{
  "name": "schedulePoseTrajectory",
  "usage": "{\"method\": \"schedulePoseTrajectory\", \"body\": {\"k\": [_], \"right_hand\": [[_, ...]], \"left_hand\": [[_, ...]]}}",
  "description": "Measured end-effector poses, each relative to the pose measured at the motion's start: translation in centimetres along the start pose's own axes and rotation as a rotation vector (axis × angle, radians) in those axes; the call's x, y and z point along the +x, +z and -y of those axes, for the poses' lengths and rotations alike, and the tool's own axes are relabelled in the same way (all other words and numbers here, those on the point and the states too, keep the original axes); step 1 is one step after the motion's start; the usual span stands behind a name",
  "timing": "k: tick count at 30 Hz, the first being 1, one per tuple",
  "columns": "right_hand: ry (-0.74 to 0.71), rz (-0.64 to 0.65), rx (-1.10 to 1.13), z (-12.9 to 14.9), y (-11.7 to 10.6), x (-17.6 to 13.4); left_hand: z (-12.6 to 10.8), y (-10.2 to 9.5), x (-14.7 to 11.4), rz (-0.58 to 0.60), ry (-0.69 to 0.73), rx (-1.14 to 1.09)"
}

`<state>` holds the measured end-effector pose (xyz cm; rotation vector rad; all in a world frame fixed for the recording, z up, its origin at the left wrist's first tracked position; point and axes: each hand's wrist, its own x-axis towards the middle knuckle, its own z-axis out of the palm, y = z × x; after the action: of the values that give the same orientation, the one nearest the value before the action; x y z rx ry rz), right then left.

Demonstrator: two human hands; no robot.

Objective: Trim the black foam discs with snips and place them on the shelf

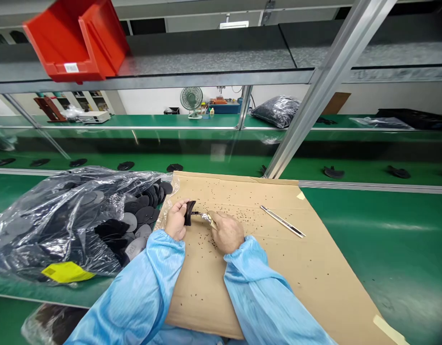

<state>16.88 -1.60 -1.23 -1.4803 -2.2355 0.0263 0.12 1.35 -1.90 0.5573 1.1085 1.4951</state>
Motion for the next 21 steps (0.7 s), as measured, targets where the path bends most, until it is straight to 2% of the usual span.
{"method": "schedulePoseTrajectory", "body": {"k": [3,7,11,14,17,21], "right_hand": [[0.035,0.001,0.093,0.1,0.2,0.0],[0.124,-0.117,0.397,0.3,0.5,0.0],[0.149,-0.148,0.655,0.9,0.4,-0.1],[0.071,-0.139,0.660,1.4,0.2,-0.2],[-0.006,-0.156,0.626,1.7,0.1,-0.3],[-0.013,-0.160,0.625,1.7,0.3,-0.4]], "left_hand": [[-0.1,0.1,0.0,-0.003,0.000,0.002],[-0.1,0.2,0.0,0.014,0.062,0.004],[0.2,0.6,-0.5,0.117,0.063,0.021],[0.3,0.8,-1.0,0.191,0.025,-0.017],[0.1,0.8,-1.2,0.210,-0.056,-0.091],[-0.4,0.4,-1.1,0.237,-0.170,-0.166]]}}
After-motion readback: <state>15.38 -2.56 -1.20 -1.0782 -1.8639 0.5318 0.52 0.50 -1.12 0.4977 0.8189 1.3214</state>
